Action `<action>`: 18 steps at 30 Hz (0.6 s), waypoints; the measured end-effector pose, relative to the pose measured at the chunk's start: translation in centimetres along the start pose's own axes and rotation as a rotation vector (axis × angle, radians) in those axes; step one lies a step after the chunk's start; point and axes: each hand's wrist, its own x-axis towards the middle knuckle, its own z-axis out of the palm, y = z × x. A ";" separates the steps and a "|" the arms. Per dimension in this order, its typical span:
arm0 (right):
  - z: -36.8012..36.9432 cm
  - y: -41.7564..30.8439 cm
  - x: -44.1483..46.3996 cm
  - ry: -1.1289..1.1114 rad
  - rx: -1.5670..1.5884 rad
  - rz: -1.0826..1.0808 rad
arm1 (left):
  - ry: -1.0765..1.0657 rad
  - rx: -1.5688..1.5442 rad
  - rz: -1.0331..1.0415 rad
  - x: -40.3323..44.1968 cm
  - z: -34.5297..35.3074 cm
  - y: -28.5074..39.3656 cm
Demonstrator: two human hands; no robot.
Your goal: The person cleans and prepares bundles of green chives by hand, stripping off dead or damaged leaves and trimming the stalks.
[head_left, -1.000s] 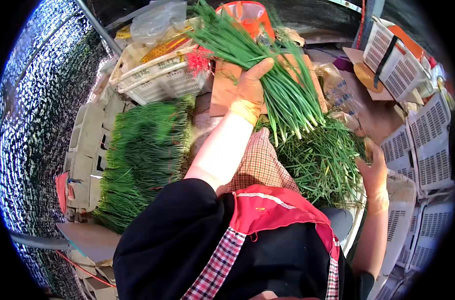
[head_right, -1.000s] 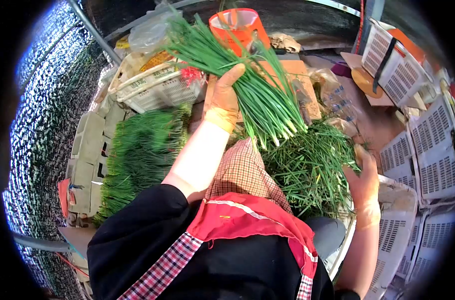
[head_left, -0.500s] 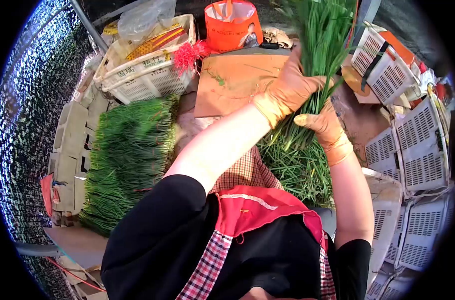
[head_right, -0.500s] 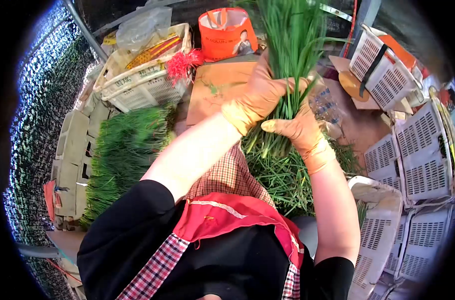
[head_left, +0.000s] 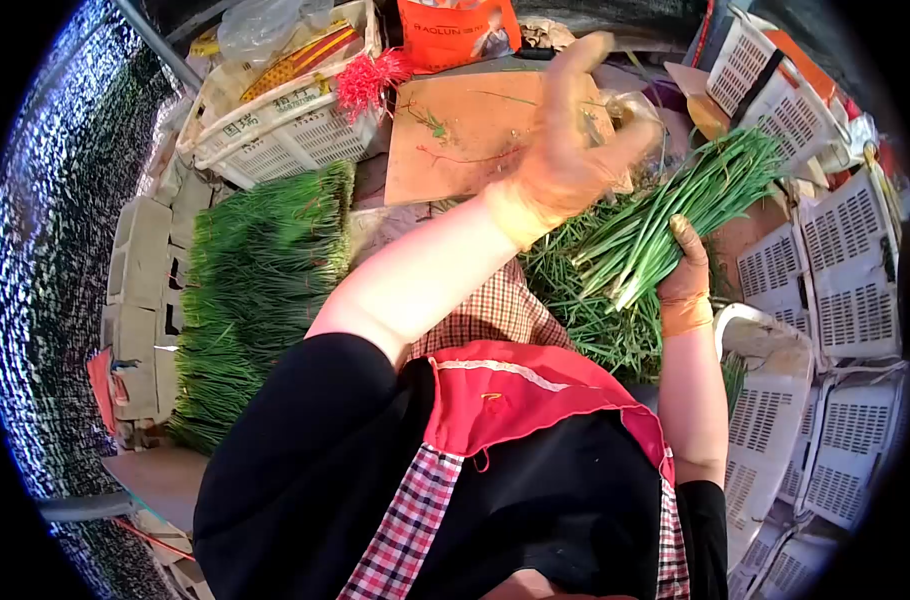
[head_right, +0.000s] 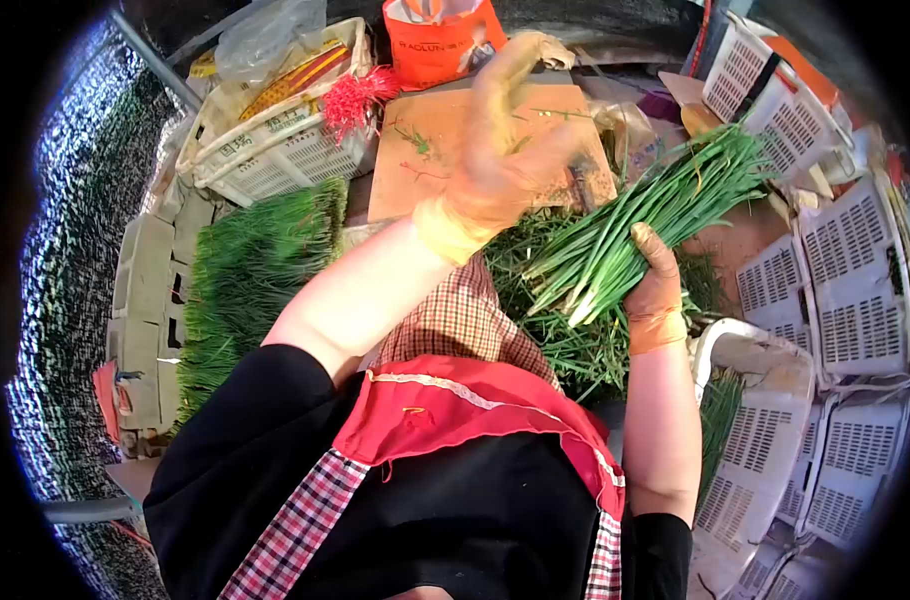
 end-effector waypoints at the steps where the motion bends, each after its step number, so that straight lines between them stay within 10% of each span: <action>1: -0.5 0.0 -0.3 0.037 0.001 0.019 | 0.043 0.008 -0.225 -1.8 -0.8 -0.3; 5: 0.7 0.0 -2.8 -0.045 -0.117 0.132 | -0.291 -0.531 -0.925 -8.6 -0.1 0.9; 7: -0.6 1.9 -4.8 -0.018 -0.162 0.244 | -0.477 -0.597 -0.893 -14.4 0.9 -2.0; 11: -1.9 4.8 -9.6 -0.025 -0.072 0.192 | -0.322 -1.175 -1.288 -17.4 1.9 3.2; 18: 1.0 6.4 -8.7 0.249 -0.258 0.070 | -0.564 -0.421 -1.321 -16.7 2.7 1.8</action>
